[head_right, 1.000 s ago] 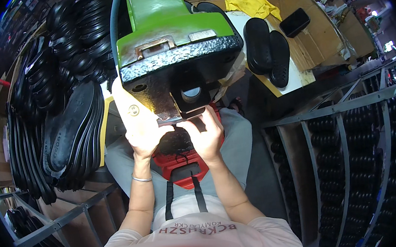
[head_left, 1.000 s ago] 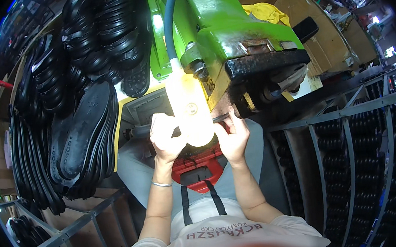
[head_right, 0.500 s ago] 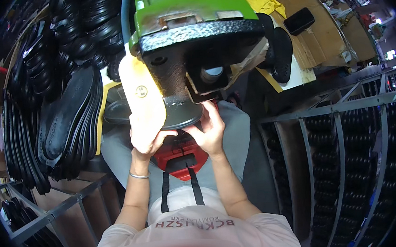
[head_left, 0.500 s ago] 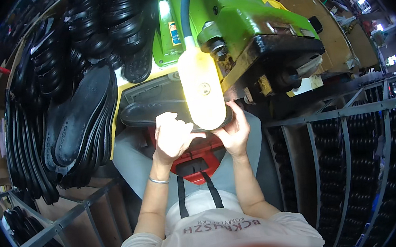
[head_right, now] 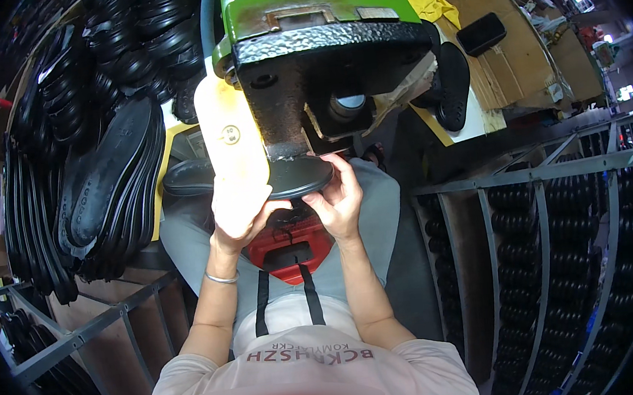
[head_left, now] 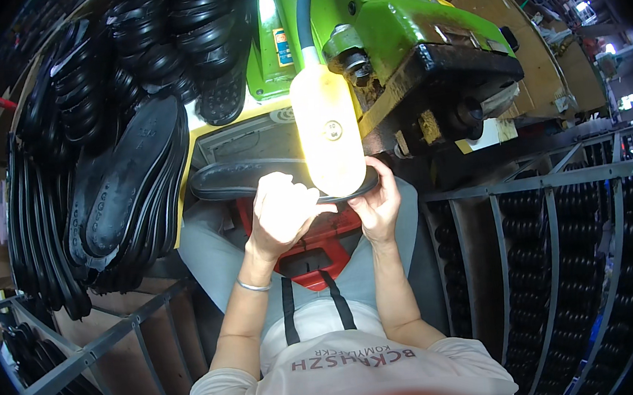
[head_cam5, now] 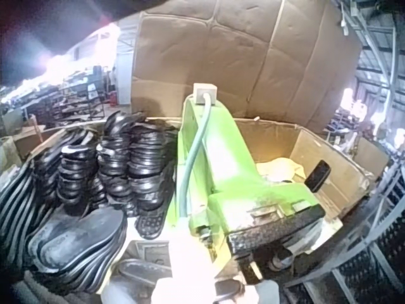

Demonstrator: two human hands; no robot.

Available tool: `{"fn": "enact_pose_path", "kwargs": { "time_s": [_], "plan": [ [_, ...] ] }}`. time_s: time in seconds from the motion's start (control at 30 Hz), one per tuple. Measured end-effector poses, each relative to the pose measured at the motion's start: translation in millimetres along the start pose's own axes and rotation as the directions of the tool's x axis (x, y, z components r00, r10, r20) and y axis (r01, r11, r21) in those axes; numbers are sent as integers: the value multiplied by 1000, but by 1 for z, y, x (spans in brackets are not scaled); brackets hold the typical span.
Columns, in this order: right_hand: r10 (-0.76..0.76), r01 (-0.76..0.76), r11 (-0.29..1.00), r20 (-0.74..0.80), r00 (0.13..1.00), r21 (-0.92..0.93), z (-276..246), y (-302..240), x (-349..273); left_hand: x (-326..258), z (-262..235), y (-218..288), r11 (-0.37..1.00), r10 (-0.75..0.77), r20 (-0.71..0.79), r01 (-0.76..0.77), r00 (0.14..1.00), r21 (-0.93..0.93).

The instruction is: Buffing and smoothing the edges of shoe soles using a specialized industrial buffing machine in a factory.

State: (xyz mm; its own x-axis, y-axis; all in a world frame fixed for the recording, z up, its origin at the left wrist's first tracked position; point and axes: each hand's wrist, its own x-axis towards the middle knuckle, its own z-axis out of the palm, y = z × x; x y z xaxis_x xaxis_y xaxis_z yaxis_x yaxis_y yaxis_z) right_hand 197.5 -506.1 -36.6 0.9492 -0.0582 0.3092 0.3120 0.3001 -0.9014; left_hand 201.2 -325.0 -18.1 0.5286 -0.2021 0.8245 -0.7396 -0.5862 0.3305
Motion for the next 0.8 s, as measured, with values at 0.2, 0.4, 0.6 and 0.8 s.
{"fn": "enact_pose_path", "kwargs": {
  "time_s": [0.2, 0.4, 0.6, 0.8],
  "plan": [
    [-200, 191, 969, -46, 979, -156, -2, 1, 7, 25, 1, 4, 998, -23, 21, 24, 1000, -59],
    [117, -61, 966, -213, 970, 252, 14, -5, 13, 35, 5, -6, 999, -48, -12, 48, 999, 22],
    [114, -52, 964, -227, 967, 261, 10, -8, 20, 55, 9, 5, 999, -18, -29, 19, 999, 40],
    [101, -45, 970, -227, 969, 237, 8, -4, 20, 53, 11, 6, 991, -127, 46, 124, 991, 57]
  ]
}}
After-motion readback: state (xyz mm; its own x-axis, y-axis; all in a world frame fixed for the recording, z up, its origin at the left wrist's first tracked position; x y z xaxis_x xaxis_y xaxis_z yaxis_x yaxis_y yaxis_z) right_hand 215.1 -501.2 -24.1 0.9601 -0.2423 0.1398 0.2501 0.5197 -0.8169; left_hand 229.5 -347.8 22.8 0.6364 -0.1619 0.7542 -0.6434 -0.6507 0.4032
